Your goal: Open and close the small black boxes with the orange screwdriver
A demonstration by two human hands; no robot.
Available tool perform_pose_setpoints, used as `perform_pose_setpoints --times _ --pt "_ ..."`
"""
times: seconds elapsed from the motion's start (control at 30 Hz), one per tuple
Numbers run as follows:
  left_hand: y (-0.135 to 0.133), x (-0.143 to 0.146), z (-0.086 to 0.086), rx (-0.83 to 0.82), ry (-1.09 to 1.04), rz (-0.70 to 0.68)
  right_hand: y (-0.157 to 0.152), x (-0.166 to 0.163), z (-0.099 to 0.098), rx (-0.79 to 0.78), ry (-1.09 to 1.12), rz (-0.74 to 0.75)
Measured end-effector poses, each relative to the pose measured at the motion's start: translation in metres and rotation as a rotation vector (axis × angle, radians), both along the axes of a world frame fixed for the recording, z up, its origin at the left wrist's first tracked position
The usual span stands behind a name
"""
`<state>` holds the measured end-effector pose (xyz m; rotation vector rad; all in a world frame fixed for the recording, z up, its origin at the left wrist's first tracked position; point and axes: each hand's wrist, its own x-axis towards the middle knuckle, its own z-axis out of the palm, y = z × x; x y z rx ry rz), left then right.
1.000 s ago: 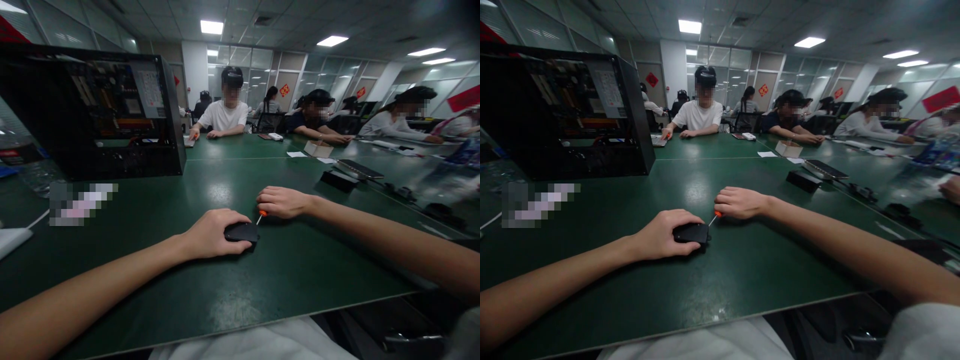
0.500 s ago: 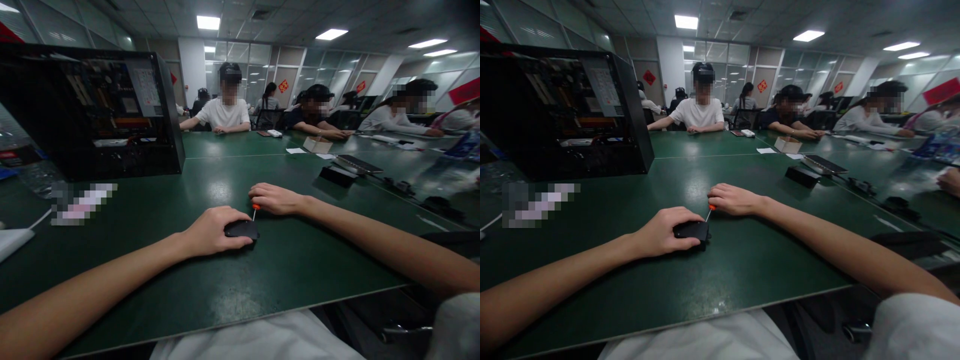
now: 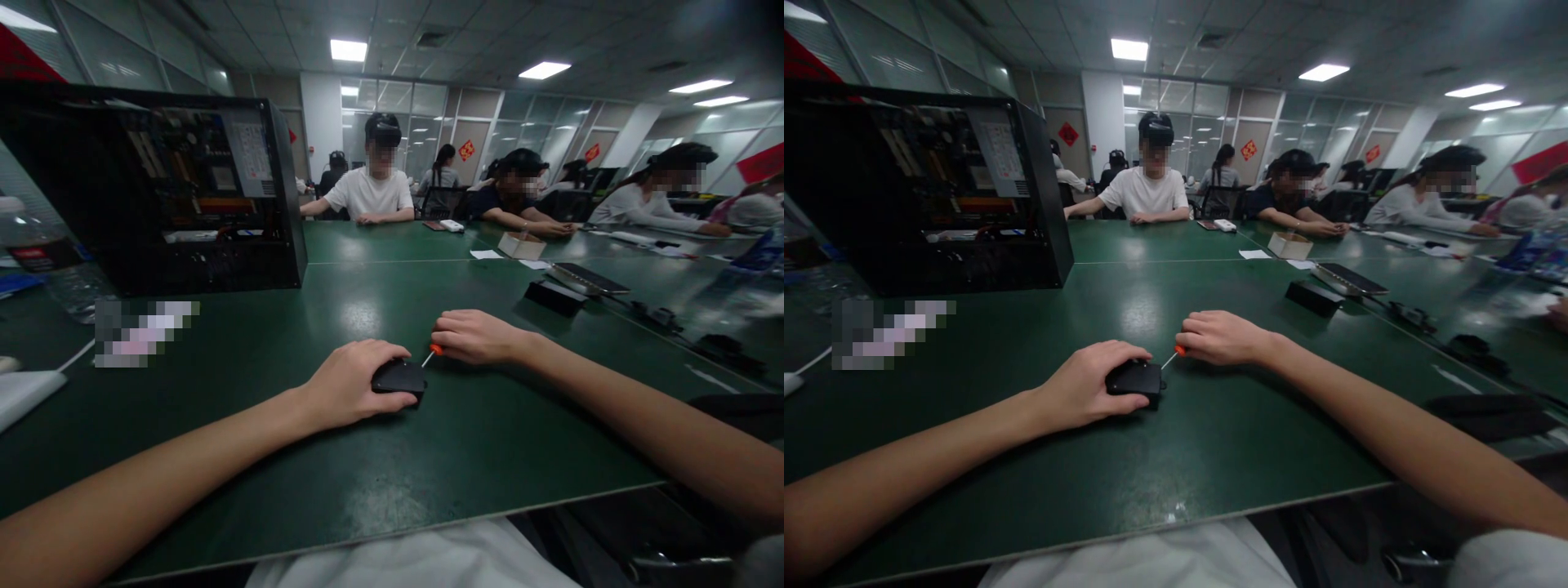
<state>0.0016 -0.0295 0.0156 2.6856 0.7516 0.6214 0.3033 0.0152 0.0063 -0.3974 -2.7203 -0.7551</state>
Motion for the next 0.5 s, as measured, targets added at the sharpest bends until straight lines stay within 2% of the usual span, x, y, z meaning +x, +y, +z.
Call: perform_pose_setpoints --times 0.1,0.23,0.37,0.5 --pt "0.002 -0.015 0.004 -0.051 0.005 0.041 -0.008 0.003 -0.001 -0.059 0.039 -0.006" --pt "0.006 -0.028 0.001 -0.127 0.0 0.009 -0.02 0.0 -0.002 -0.156 0.024 -0.036" --pt "0.005 -0.024 -0.004 -0.131 -0.023 -0.002 -0.033 -0.001 0.002 -0.242 0.024 -0.074" --pt "0.003 -0.017 -0.009 -0.141 -0.107 0.066 -0.04 -0.001 0.003 -0.363 0.068 -0.1"
